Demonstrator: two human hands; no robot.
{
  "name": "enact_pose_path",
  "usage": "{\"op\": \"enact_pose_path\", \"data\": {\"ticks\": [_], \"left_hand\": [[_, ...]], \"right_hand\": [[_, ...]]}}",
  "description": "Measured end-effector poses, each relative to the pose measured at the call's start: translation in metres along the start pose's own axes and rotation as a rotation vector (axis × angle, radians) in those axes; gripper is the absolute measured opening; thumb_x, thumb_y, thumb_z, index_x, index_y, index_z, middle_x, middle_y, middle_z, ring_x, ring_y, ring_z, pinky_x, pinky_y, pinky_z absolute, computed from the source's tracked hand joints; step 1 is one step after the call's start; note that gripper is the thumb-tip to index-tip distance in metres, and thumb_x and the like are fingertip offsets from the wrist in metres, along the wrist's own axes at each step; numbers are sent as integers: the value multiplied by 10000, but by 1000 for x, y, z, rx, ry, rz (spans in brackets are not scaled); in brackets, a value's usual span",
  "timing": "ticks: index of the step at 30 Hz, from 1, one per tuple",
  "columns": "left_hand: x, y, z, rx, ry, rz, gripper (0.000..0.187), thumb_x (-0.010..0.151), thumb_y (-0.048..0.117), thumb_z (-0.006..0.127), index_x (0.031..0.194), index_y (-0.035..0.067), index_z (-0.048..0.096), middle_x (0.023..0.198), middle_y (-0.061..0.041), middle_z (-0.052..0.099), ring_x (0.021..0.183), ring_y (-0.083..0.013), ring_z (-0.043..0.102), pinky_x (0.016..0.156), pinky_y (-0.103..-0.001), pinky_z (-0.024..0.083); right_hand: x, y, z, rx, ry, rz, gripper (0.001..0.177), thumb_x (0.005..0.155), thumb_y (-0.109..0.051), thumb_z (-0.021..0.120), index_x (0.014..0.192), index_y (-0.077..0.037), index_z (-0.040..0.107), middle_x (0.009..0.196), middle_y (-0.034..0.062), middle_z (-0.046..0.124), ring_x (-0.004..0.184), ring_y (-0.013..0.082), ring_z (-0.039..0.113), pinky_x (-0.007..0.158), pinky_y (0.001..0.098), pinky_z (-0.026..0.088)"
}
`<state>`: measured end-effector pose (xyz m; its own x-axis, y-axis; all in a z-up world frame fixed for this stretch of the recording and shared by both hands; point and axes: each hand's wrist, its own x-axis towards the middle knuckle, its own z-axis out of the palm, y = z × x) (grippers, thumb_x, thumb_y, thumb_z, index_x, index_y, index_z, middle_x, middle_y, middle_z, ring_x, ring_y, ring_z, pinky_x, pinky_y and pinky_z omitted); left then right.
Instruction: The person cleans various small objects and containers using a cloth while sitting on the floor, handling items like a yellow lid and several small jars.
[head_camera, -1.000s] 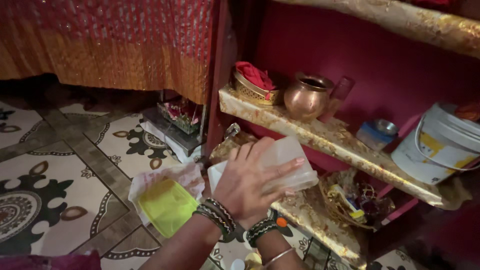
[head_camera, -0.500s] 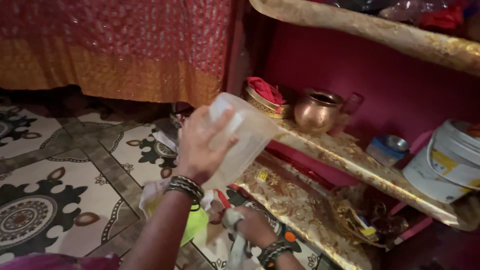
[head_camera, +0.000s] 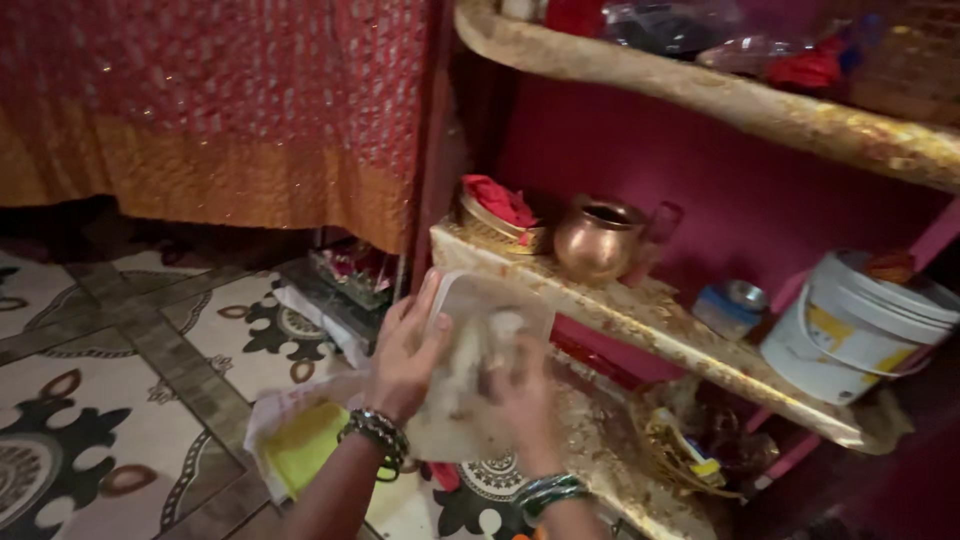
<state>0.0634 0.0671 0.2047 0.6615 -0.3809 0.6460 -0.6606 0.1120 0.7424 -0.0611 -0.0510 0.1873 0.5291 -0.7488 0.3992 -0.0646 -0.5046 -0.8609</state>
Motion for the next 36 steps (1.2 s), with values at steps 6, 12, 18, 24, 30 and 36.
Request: {"op": "enact_pose_path", "data": {"ticks": [6, 12, 18, 24, 30, 36], "left_hand": [[-15, 13, 23, -242, -138, -133, 565, 993, 370, 547, 1532, 207, 491, 1376, -180, 578, 1283, -294, 543, 1102, -364, 403], [-32, 25, 37, -142, -250, -85, 562, 1006, 360, 525, 1535, 178, 476, 1565, -125, 499, 1458, -291, 404, 1187, -388, 268], [-42, 23, 45, -172, -186, -44, 549, 1019, 370, 514, 1520, 149, 476, 1602, -84, 457, 1497, -294, 387, 1209, -387, 254], [-47, 25, 53, -138, -148, -44, 522, 1000, 318, 546, 1495, 154, 533, 1581, -88, 498, 1505, -327, 347, 1205, -420, 231], [-42, 19, 48, -65, -145, 29, 517, 988, 308, 549, 1482, 158, 549, 1578, -101, 497, 1486, -336, 385, 1199, -427, 267], [-31, 22, 37, -24, -128, 71, 500, 1002, 256, 569, 1490, 152, 528, 1560, -126, 533, 1460, -369, 426, 1186, -451, 274]], "right_hand": [[-25, 4, 11, -428, -278, -731, 682, 843, -75, 693, 1471, 2, 440, 1573, 301, 336, 1430, 545, 261, 1154, 560, 238], [-6, -5, -11, -620, -73, -489, 538, 895, -89, 655, 1406, -40, 496, 1542, 293, 345, 1273, 530, 395, 1088, 576, 313], [-2, -7, -17, -689, 23, -230, 522, 916, -92, 624, 1389, 43, 452, 1298, 320, 474, 1157, 503, 493, 991, 551, 415], [-5, -21, -24, -477, 211, -490, 517, 843, -156, 711, 1260, 49, 486, 1249, 313, 507, 1142, 480, 513, 980, 508, 436], [-26, -34, -6, 145, -170, -147, 475, 937, -113, 554, 1394, -54, 441, 1292, 179, 573, 1164, 347, 603, 979, 393, 485], [-5, 1, -25, -620, -277, -360, 562, 834, -3, 544, 1387, -98, 549, 1248, 242, 566, 1129, 416, 551, 944, 475, 471]]}}
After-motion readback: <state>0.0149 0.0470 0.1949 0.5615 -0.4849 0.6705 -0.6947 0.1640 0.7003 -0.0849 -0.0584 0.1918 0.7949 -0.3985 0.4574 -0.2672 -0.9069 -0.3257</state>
